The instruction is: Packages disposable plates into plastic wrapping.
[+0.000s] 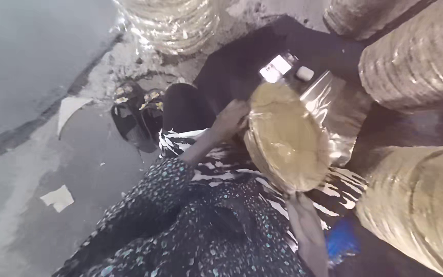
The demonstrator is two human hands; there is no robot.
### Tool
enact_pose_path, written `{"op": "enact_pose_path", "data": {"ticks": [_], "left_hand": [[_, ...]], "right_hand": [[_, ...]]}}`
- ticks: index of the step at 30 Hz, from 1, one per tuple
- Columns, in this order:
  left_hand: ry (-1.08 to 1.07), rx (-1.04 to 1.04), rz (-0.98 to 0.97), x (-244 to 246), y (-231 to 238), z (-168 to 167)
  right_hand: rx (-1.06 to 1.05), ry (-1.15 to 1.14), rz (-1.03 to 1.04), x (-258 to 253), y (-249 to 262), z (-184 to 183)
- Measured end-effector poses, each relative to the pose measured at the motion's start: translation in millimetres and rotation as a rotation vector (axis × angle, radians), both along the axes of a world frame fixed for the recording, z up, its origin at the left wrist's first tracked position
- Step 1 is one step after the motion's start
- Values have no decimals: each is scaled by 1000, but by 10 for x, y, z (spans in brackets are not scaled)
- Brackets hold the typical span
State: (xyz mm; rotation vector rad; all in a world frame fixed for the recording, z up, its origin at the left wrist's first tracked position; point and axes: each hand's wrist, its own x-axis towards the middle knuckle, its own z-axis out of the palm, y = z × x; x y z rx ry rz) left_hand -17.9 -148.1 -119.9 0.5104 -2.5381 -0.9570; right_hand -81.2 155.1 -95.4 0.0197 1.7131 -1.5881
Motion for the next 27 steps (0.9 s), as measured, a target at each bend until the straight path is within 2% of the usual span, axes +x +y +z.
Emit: {"op": "enact_pose_path", "data": {"ticks": [4, 6, 8, 16, 22, 27], "left_hand": [[48, -62, 268, 482, -92, 28], [56, -52, 445, 572, 8, 52], [37, -38, 524, 597, 85, 133], [90, -115, 549, 625, 96, 81], [-168, 99, 630, 576, 140, 314], [-181, 203, 599, 606, 112, 392]], "right_hand": [[-30, -108, 173, 345, -281, -26], [-46, -155, 206, 501, -340, -14], [8, -168, 225, 579, -363, 45], [-11, -173, 237, 583, -323, 22], [-8, -185, 231, 592, -338, 36], [-1, -160, 108, 676, -360, 68]]}}
